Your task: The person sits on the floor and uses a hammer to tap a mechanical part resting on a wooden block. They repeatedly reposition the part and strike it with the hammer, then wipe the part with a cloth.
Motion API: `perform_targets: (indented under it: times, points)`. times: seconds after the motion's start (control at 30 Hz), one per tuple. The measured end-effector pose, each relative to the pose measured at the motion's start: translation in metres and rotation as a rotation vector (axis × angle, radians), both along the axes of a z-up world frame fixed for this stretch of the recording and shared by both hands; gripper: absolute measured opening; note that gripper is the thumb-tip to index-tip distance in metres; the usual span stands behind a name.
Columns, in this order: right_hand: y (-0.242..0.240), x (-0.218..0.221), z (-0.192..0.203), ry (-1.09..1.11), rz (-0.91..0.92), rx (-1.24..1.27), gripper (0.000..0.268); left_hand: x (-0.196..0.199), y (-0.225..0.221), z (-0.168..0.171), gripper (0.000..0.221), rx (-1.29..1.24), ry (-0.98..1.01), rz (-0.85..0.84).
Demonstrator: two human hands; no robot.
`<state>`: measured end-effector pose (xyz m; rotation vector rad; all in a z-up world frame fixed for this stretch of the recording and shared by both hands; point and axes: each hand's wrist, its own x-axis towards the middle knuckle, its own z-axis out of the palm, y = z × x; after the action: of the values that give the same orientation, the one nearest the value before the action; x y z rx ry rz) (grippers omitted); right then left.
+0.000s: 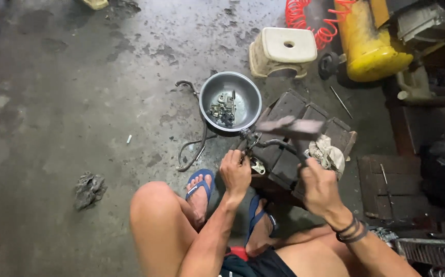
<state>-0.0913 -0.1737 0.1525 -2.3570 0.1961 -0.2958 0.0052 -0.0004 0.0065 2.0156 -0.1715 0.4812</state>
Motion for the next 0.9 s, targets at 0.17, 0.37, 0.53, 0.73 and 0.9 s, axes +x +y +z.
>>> perform_targets:
  times: [0.17,0.37,0.53,0.73,0.9]
  points:
    - [0.018,0.016,0.006,0.365,-0.006,-0.132,0.032,-0.002,0.011,0.007,0.023,-0.024,0.042,0.016]
    - [-0.017,-0.004,-0.018,0.060,0.008,-0.051,0.039,0.000,0.004,0.006,0.022,-0.013,0.045,0.001]
    - [0.016,0.025,0.009,0.453,-0.056,-0.172,0.038,0.003,0.003,0.007,0.023,-0.024,0.038,-0.017]
    - [0.000,0.026,0.052,0.299,-0.136,-0.021,0.034,0.003,0.002,0.009,0.021,0.006,0.026,0.001]
    - [-0.046,0.024,0.050,0.195,-0.249,-0.153,0.029,0.006,0.007,0.042,0.014,-0.044,-0.232,-0.099]
